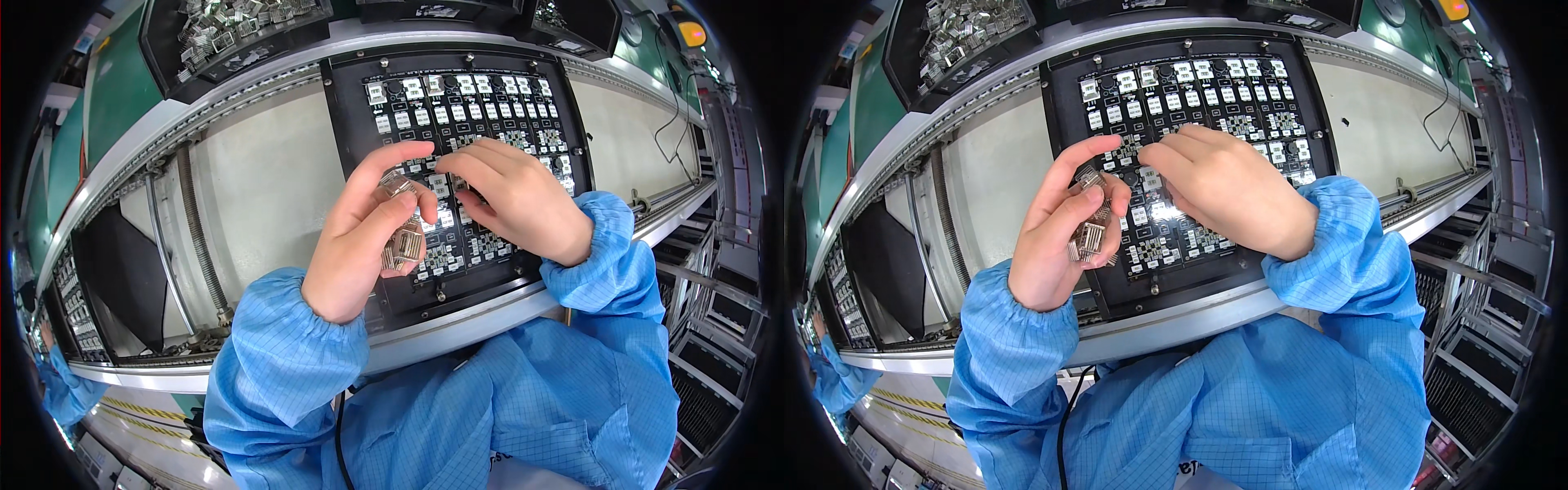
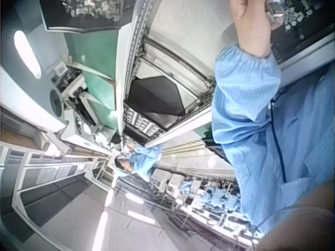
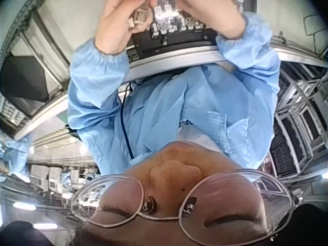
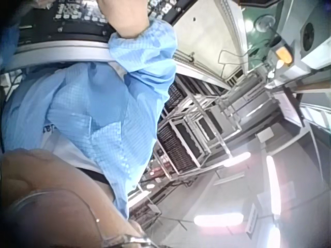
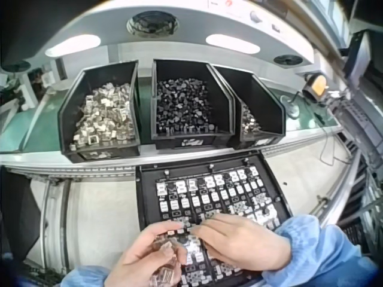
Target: Sorting and placing small electronic components into a tray on an assembly line.
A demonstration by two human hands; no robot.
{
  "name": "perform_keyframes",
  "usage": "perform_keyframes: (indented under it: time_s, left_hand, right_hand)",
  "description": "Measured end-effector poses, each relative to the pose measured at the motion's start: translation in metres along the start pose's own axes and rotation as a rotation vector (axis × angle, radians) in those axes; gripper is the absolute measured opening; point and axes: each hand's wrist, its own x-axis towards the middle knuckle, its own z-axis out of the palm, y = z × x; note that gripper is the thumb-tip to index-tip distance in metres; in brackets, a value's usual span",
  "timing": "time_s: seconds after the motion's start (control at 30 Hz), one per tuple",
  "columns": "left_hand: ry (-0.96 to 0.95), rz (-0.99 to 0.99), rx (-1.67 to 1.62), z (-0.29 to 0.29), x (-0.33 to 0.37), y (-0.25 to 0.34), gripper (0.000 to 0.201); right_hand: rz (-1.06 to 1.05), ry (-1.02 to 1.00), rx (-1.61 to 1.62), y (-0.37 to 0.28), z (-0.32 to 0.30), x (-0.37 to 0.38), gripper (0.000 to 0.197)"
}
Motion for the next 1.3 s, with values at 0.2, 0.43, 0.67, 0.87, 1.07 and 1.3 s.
perform_keyframes:
  time_s: [0.2,0.43,0.67,0.87,1.07,1.3]
  left_hand:
    - [-0.005,0.009,0.0,0.002,0.003,-0.002,0.038]
    - [-0.014,0.01,0.01,0.006,0.006,-0.004,0.039]
    - [-0.045,0.038,0.201,0.013,0.007,-0.004,0.046]
    - [-0.099,0.033,0.247,0.018,0.004,-0.015,0.062]
    - [-0.148,0.181,0.555,0.006,0.001,-0.02,0.068]
    - [-0.091,0.343,0.718,0.014,0.012,-0.039,0.055]
  right_hand:
    - [0.005,0.014,-0.043,-0.003,-0.002,-0.006,0.044]
    - [-0.062,0.083,-0.054,0.01,0.001,-0.01,0.04]
    - [0.064,0.096,0.168,0.021,-0.008,-0.01,0.038]
    - [-0.021,0.012,0.675,0.015,-0.018,-0.011,0.03]
    - [-0.04,0.013,0.6,0.007,-0.002,-0.005,0.024]
    - [-0.012,0.132,0.505,0.012,-0.003,-0.017,0.018]
